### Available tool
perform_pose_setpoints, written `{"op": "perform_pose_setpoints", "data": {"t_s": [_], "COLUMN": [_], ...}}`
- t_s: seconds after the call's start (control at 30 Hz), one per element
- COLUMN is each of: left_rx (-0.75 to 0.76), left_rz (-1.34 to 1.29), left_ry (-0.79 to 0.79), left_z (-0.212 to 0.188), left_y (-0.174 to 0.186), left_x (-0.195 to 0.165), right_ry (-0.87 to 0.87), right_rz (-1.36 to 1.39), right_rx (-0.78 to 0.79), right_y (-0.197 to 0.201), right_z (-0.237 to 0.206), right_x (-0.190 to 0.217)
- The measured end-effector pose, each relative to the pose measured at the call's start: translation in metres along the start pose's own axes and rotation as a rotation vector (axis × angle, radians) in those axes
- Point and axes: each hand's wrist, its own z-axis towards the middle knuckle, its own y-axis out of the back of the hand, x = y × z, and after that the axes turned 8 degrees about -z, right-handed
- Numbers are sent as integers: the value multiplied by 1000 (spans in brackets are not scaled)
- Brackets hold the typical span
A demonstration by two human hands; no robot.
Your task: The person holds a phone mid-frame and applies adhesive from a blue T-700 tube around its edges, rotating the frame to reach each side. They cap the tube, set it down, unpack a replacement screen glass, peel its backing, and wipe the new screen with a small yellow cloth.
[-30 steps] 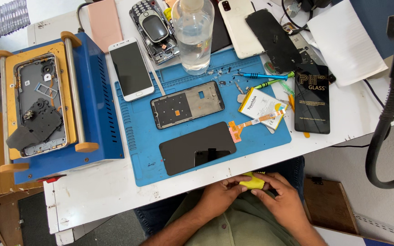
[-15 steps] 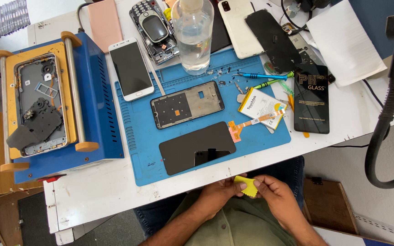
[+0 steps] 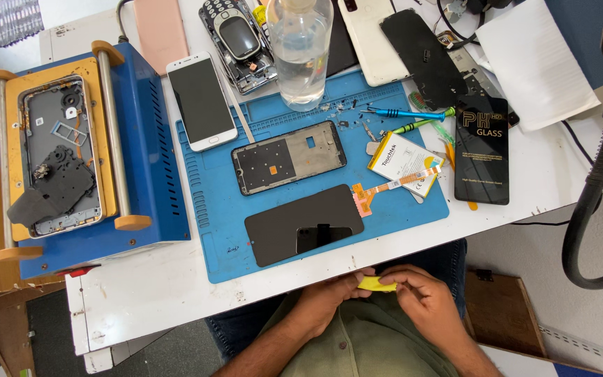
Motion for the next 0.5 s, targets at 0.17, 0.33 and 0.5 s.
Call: {"op": "perform_pose_setpoints", "data": {"t_s": [0.17,0.33,0.5], "left_rx": [37,105,124], "left_rz": [88,-16,-73], "left_ry": [-63,-53,62], "left_z": [1,0,-3], "left_y": [1,4,1], "left_x": [5,8,10], "right_ry": [-132,-242,-195], "right_rz": [217,353,581], "right_rx": [40,180,262], "right_y": [-9,-1,2], "right_z": [2,0,-6], "right_x": [-7,-11,5]}}
